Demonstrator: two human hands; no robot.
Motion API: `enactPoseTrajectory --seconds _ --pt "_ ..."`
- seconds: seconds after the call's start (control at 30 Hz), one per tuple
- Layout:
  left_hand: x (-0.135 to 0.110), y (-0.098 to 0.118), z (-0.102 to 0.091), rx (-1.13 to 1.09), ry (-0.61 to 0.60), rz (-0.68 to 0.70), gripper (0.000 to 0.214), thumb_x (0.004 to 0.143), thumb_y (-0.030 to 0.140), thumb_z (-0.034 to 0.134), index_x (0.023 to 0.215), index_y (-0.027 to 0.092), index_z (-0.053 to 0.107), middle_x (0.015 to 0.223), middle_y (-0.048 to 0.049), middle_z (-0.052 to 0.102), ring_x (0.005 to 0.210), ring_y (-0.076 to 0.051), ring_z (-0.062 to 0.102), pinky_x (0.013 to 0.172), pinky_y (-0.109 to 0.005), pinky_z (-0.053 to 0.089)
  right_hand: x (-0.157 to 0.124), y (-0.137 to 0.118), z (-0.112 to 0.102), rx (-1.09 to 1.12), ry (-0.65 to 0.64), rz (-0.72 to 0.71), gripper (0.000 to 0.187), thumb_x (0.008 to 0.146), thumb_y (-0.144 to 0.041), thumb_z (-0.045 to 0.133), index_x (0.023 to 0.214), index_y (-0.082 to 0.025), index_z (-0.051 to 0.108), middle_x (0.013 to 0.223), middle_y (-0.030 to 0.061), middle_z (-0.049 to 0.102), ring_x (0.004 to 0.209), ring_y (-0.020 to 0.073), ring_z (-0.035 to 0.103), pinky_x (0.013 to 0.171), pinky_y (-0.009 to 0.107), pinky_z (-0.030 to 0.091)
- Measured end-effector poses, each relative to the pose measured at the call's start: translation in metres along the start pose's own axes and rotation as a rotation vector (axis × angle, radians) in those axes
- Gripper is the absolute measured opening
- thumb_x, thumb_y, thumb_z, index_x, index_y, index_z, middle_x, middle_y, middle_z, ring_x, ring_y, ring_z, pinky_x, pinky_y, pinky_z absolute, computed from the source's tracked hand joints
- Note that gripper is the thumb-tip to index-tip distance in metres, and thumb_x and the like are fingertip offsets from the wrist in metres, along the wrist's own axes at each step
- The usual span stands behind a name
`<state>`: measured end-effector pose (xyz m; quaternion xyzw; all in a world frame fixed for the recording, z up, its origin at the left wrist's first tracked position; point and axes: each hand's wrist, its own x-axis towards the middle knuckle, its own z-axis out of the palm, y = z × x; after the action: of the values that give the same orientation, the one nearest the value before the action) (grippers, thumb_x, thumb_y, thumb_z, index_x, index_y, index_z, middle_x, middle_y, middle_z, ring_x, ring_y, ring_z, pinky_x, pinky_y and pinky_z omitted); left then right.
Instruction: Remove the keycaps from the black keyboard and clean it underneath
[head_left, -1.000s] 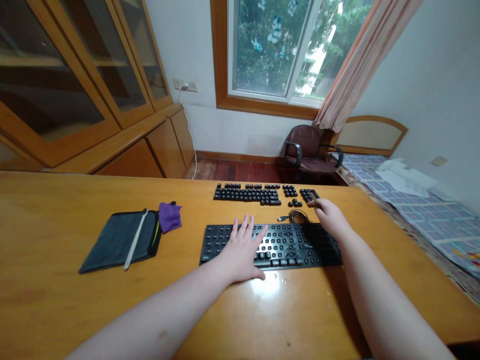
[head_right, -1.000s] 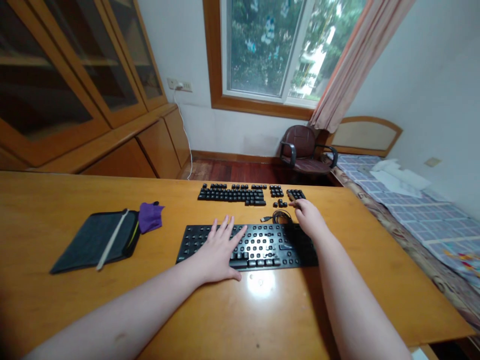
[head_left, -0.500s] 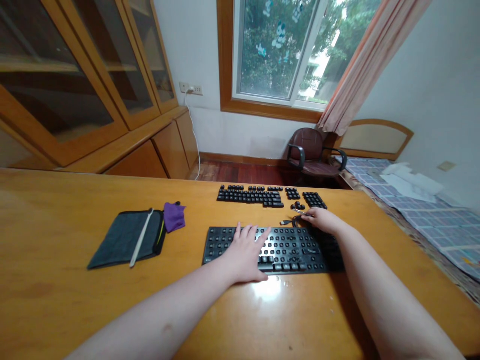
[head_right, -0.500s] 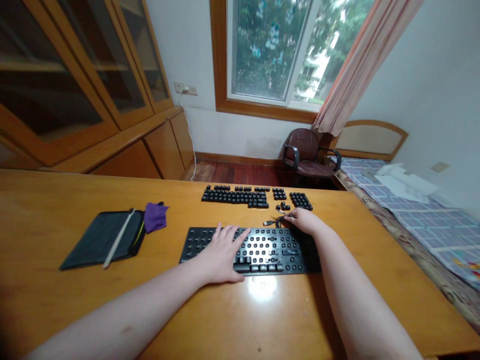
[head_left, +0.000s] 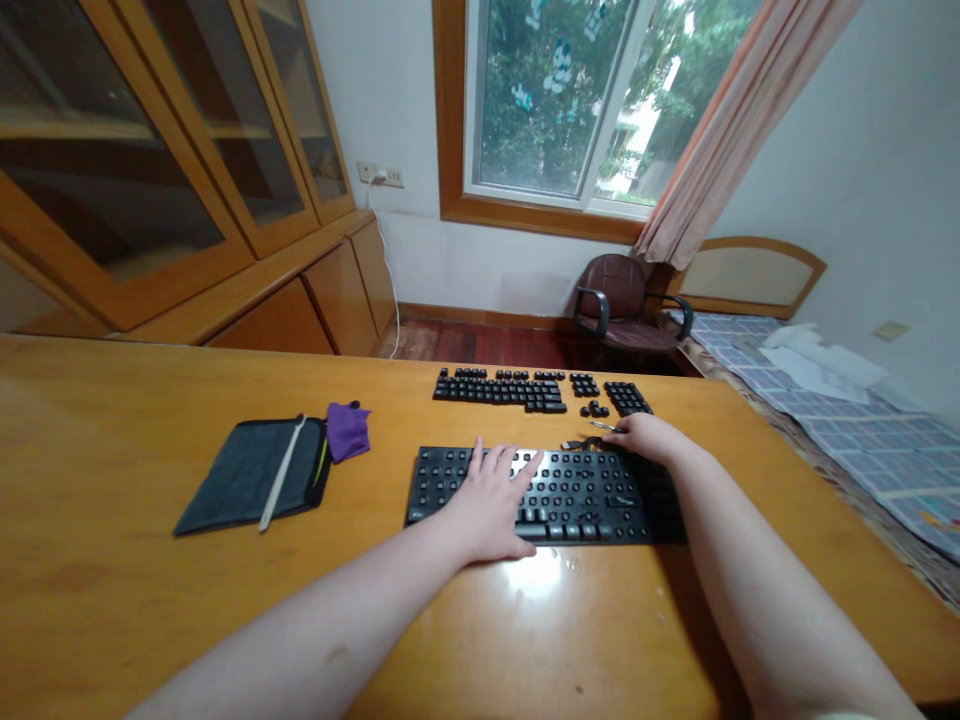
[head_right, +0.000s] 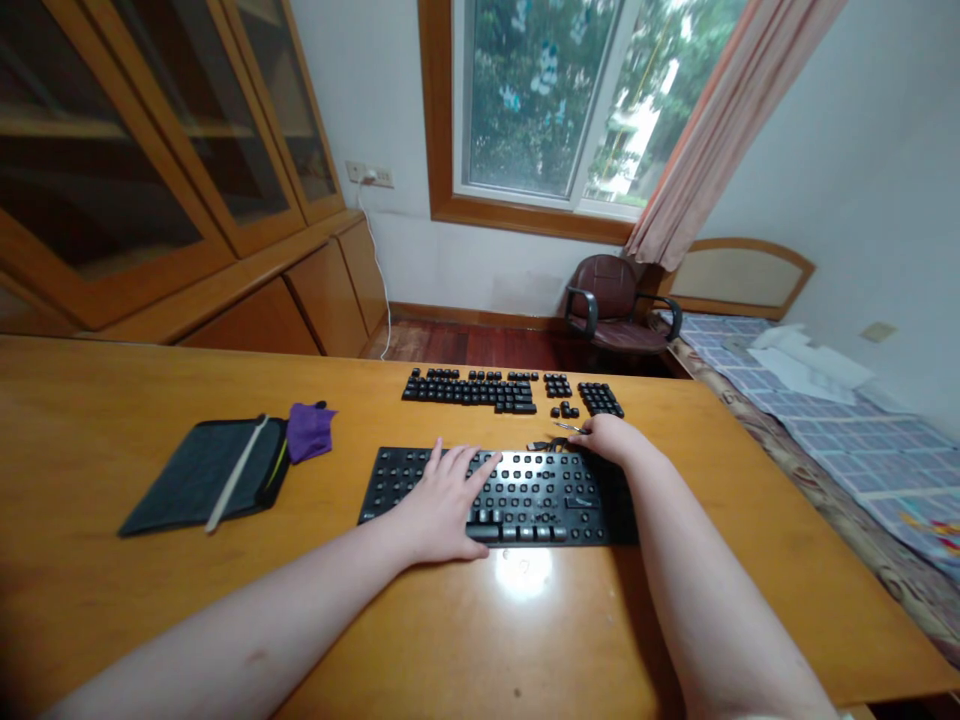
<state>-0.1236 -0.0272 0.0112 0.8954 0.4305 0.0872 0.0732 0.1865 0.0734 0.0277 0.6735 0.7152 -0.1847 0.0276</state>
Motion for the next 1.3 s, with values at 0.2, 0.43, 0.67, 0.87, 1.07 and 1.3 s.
enactPoseTrajectory --seconds 0.2,0.43,0.67,0.87,1.07,1.3 --pt "0.000 -0.002 0.002 -0.002 -0.035 -0.017 0.119 0.049 0.070 0.065 0.144 0.021 0.012 0.140 -0.0196 0.033 0.129 -0.039 0.027 0.106 -0.060 -0.001 0.002 -0.016 0.005 0.066 0.004 -0.109 0.028 0.077 -0.044 0.059 0.086 -0.021 0.072 0.085 0.0047 0.070 0.079 0.0199 0.061 0.069 0.027 0.042" --pt "0.002 -0.004 0.004 0.028 -0.021 -0.010 0.119 0.050 0.072 0.064 0.144 0.020 0.013 0.141 -0.0194 0.032 0.130 -0.038 0.027 0.106 -0.059 0.000 -0.005 -0.035 0.007 0.122 -0.094 -0.137 0.041 0.075 -0.055 0.055 0.071 -0.017 0.070 0.063 0.0026 0.064 0.061 0.0169 0.057 0.056 0.026 0.038" --pt "0.005 -0.011 0.012 0.074 -0.028 0.021 0.108 0.061 0.077 0.052 0.144 0.018 0.015 0.149 -0.0195 0.021 0.137 -0.034 0.014 0.109 -0.053 0.001 -0.012 -0.031 0.004 0.264 0.255 -0.139 0.036 0.077 -0.050 0.055 0.078 -0.018 0.072 0.075 0.0057 0.068 0.074 0.0214 0.060 0.065 0.029 0.041" --pt "0.006 -0.014 0.015 0.096 -0.038 0.022 0.109 0.063 0.080 0.045 0.145 0.016 0.012 0.150 -0.0170 0.018 0.139 -0.031 0.010 0.110 -0.050 0.001 -0.037 -0.051 -0.009 0.932 0.801 -0.126 0.051 0.084 -0.057 0.042 0.075 -0.014 0.068 0.068 0.0065 0.063 0.060 0.0160 0.056 0.058 0.028 0.044" --pt "0.008 -0.015 0.021 0.106 0.024 -0.025 0.103 0.068 0.074 0.047 0.145 0.013 0.013 0.149 -0.0144 0.024 0.138 -0.028 0.017 0.111 -0.051 -0.001 -0.057 -0.102 0.008 1.001 0.759 -0.268 0.056 0.091 -0.055 0.029 0.062 -0.017 0.058 0.055 0.0023 0.053 0.047 0.0111 0.046 0.044 0.023 0.035" --pt "0.007 -0.015 0.013 0.042 0.039 -0.070 0.090 0.076 0.070 0.042 0.143 0.012 0.022 0.148 -0.0144 0.028 0.136 -0.028 0.023 0.111 -0.046 0.015 -0.045 -0.119 0.047 0.510 0.420 -0.522 0.025 0.087 -0.032 0.047 0.073 -0.018 0.062 0.068 0.0034 0.063 0.062 0.0158 0.058 0.063 0.027 0.044"
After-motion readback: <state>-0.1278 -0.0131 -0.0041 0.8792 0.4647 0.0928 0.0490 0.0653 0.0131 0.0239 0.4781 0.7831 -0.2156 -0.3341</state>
